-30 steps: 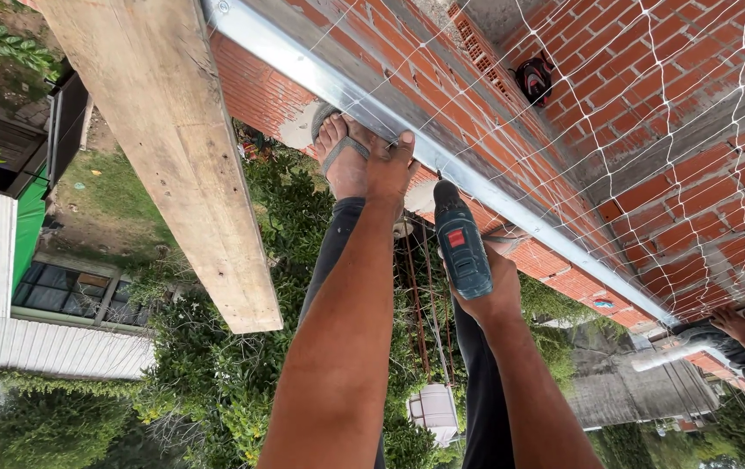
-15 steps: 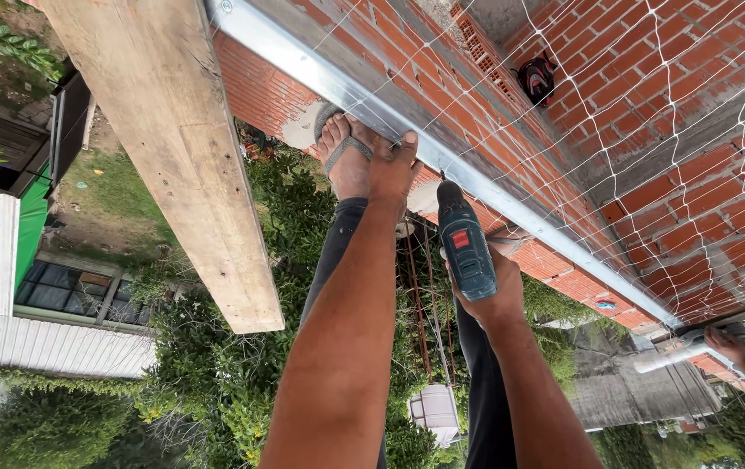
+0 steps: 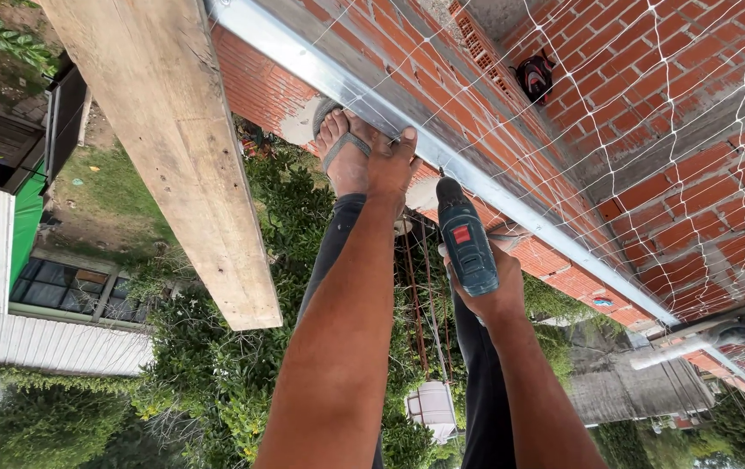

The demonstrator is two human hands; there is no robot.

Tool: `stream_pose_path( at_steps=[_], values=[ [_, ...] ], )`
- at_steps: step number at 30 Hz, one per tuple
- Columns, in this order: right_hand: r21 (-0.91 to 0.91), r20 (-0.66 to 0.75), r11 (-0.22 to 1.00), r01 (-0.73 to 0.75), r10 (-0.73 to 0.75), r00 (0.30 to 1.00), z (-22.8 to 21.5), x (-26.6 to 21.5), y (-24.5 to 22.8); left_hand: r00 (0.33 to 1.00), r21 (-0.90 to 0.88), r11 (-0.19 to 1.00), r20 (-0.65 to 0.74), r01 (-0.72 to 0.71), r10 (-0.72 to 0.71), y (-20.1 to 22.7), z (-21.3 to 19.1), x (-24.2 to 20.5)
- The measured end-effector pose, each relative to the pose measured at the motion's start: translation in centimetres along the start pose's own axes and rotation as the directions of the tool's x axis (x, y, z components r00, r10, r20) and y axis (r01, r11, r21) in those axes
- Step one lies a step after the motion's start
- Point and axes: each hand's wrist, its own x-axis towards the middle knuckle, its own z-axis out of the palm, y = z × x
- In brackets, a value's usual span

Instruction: Installing metal profiles and safety netting on a brick wall using a power drill and pliers

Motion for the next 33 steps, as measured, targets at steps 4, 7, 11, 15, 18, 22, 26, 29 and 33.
stream_pose_path(
  at_steps=[4, 7, 11, 15, 18, 22, 26, 29, 33],
  values=[
    [0.026, -0.022, 0.999, 0.047, -0.046, 0.999, 0.2, 0.3, 1.1, 1.0, 0.006, 1.0, 0.009, -0.017, 0.017, -0.3, -0.1, 1.0],
    [0.044, -0.022, 0.998, 0.042, -0.041, 0.999, 1.1, 0.3, 2.3, 1.0, 0.075, 0.997, 0.011, -0.012, 0.011, 0.3, -0.4, 1.3],
    [0.093, -0.036, 0.993, 0.071, -0.068, 0.997, 3.0, -0.1, 4.3, 0.997, 0.269, 0.961, -0.049, 0.066, -0.055, 0.2, -1.4, 0.4],
    [0.065, -0.055, 0.997, 0.047, -0.044, 0.998, 0.4, -1.6, 2.0, 0.978, 0.411, 0.891, -0.007, 0.192, -0.208, 0.3, -1.9, -2.2],
    [0.123, -0.056, 0.991, 0.052, -0.046, 0.997, -0.5, -3.6, 1.9, 0.94, 0.41, 0.863, 0.039, 0.294, -0.339, 1.2, -1.5, -5.4],
    [0.145, -0.038, 0.988, 0.06, -0.055, 0.998, -2.5, -7.1, 1.6, 0.953, 0.457, 0.857, 0.059, 0.24, -0.299, 1.2, -0.2, -7.1],
    [0.249, 0.008, 0.962, 0.114, -0.12, 0.993, -4.0, -10.7, 3.7, 0.998, 0.834, 0.549, -0.044, 0.059, -0.04, 0.6, 1.9, -6.6],
    [0.232, -0.09, 0.947, 0.222, -0.206, 0.974, -4.2, -12.6, 5.3, 1.0, 0.995, 0.103, -0.008, 0.011, -0.03, 1.6, 4.6, -5.1],
    [0.321, -0.076, 0.936, 0.147, -0.129, 0.989, -2.9, -12.4, 8.8, 1.0, 0.997, 0.075, 0.008, -0.008, 0.003, 0.1, 4.4, -3.1]
  ],
)
